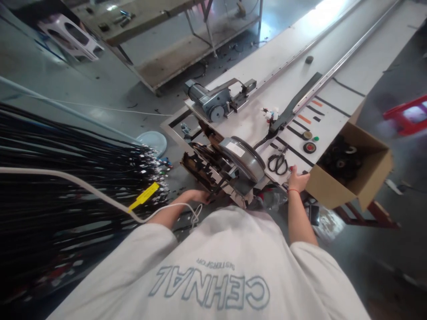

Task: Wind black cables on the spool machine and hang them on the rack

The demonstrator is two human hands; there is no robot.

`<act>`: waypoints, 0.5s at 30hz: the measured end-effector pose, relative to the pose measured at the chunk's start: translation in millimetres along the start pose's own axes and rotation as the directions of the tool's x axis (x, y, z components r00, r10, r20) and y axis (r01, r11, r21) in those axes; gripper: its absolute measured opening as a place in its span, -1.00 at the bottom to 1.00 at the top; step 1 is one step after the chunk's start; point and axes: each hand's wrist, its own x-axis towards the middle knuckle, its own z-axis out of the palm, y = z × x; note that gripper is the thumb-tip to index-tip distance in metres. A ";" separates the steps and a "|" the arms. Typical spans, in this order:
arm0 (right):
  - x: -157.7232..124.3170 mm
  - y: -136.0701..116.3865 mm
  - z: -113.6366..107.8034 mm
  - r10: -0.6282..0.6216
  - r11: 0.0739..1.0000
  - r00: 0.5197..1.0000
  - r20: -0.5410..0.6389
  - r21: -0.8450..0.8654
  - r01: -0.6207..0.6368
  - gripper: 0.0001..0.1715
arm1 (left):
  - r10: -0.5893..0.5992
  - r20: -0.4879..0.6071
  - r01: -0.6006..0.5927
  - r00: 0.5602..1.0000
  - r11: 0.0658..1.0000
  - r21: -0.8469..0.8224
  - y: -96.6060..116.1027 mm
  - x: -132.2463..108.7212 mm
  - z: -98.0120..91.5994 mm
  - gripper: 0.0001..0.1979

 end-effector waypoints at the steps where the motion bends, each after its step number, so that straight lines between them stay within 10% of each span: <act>1: 0.0 0.0 -0.7 -0.001 1.000 1.000 0.000 -0.003 0.001 -0.19 | -0.018 0.058 0.016 0.998 0.999 0.035 -8.9 -3.1 0.7 -0.80; 3: 0.0 0.1 -2.4 -0.002 1.000 1.000 0.003 -0.006 0.002 -0.18 | -0.032 0.097 0.025 0.995 0.997 0.076 -26.1 -15.2 2.3 -0.81; 8: -0.4 -1.5 -5.3 0.011 1.000 0.999 0.030 -0.003 -0.011 -0.16 | 0.009 -0.279 0.008 0.960 0.998 0.059 -60.1 -80.9 15.3 -0.70; 15: -2.1 -4.9 -3.2 0.019 1.000 1.000 0.001 -0.008 -0.019 -0.18 | -0.113 -0.477 0.046 0.872 0.987 -0.151 -52.4 -149.1 43.4 -0.57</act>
